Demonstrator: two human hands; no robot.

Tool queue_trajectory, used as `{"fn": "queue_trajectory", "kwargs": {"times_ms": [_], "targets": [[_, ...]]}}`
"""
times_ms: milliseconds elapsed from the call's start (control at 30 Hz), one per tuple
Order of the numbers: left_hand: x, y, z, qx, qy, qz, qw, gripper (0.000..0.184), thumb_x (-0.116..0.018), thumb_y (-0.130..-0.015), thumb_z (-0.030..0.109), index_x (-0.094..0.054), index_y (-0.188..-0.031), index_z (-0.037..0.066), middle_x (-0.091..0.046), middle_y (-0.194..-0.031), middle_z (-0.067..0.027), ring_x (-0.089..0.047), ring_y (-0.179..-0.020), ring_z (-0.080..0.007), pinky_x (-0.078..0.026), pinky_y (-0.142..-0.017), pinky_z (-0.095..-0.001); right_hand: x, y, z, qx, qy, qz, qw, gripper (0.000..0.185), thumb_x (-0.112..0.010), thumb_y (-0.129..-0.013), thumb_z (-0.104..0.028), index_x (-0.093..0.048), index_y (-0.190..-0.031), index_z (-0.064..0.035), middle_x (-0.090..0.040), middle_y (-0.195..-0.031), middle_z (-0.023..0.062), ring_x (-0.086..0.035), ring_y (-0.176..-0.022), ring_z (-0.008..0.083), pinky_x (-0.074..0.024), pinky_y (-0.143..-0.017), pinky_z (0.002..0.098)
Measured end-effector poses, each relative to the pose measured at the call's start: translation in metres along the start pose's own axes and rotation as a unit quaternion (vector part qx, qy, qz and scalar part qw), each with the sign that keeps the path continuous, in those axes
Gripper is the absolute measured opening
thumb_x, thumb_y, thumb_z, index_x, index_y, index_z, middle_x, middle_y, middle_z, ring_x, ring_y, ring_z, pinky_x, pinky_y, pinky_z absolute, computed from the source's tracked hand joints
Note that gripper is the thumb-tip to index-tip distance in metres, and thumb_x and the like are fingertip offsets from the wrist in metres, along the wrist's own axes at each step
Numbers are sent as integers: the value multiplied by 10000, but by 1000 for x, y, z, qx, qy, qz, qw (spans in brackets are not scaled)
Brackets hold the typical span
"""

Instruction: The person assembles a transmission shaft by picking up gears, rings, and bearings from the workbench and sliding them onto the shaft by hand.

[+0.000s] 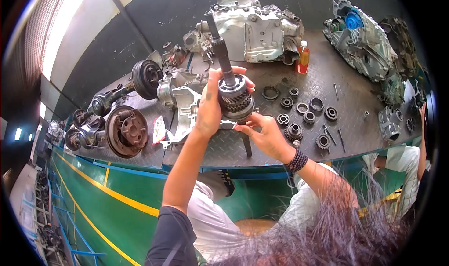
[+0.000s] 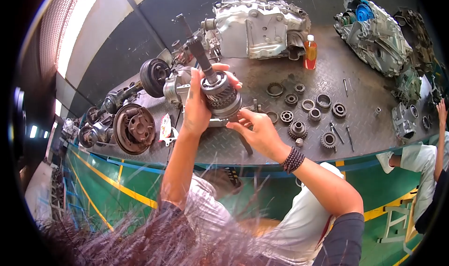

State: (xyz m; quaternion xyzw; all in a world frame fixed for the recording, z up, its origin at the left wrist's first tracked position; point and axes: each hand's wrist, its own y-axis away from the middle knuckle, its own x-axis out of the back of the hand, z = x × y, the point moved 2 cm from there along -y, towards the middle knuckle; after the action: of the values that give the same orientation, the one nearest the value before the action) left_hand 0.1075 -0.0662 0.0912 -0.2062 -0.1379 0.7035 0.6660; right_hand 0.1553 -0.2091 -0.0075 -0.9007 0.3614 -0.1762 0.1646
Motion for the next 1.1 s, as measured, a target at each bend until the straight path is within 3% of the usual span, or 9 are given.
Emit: {"fn": "queue_trajectory", "kwargs": {"times_ms": [133,267,300,400,433,567,700,833,1100], "targets": [[1,8,-1,7,-56,79,995,779,-197,-1096,675,-560,-1333,29,-715,-1007,-120,-701,-919,-161,-590,-827,-318,-5,-1,-2,2,-4,27,1000,258,-783,-950,-146,-724,-1134,26,-796,-983,108,-739,-871,131,-585,-794,296],[-12,29,9,3,-88,144,986,813,-173,-1087,694,-491,-1443,36,-675,-1274,-141,-650,-1148,-176,-509,-1035,-337,-10,-1,2,2,-34,35,999,271,-787,-949,-152,-730,-1152,18,-801,-1002,109,-728,-890,102,-579,-790,282],[-5,35,13,0,-99,84,992,768,-226,-1112,641,-403,-1546,32,-588,-1426,-130,-586,-1265,-185,-432,-1122,-342,-10,-1,0,2,-38,36,999,271,-788,-949,-152,-731,-1152,18,-801,-1003,109,-725,-890,98,-577,-790,279],[-1,45,16,6,-285,129,950,705,-344,-1132,538,-313,-1610,21,-548,-1455,-115,-568,-1282,-189,-416,-1130,-344,-15,0,0,25,-35,52,998,251,-767,-956,-132,-723,-1149,22,-807,-988,116,-768,-897,143,-585,-763,283],[-13,51,28,5,-211,148,966,705,-533,-1107,343,-225,-1647,11,-515,-1468,-116,-547,-1303,-198,-401,-1138,-345,-15,0,0,39,-31,60,997,241,-756,-959,-121,-718,-1147,24,-809,-980,120,-792,-900,167,-590,-749,287],[-7,54,23,-8,-177,130,976,832,-718,-986,71,-204,-1635,-18,-555,-1471,-163,-552,-1349,-228,-401,-1171,-377,-14,2,-8,30,-24,60,997,236,-752,-963,-131,-722,-1141,21,-808,-968,121,-792,-892,172,-585,-736,291],[-5,50,20,-25,-184,180,966,932,-875,-854,64,-294,-1578,-19,-600,-1272,-109,-638,-1123,-160,-486,-1041,-307,-16,7,-11,16,6,74,997,250,-754,-965,-168,-732,-1142,7,-794,-946,151,-795,-868,205,-577,-719,306],[-14,48,12,-53,-158,237,957,922,-918,-805,76,-350,-1525,-15,-606,-1177,-80,-642,-1113,-178,-535,-981,-304,-20,8,-10,29,9,92,995,270,-759,-959,-200,-736,-1143,-4,-774,-927,182,-792,-847,248,-571,-704,324],[-5,50,21,-18,-152,153,976,963,-849,-875,89,-252,-1627,6,-625,-1310,-105,-633,-1195,-196,-465,-1096,-356,-14,9,-15,45,29,92,994,243,-749,-960,-222,-745,-1119,-38,-758,-891,188,-783,-827,291,-571,-695,353]]}}
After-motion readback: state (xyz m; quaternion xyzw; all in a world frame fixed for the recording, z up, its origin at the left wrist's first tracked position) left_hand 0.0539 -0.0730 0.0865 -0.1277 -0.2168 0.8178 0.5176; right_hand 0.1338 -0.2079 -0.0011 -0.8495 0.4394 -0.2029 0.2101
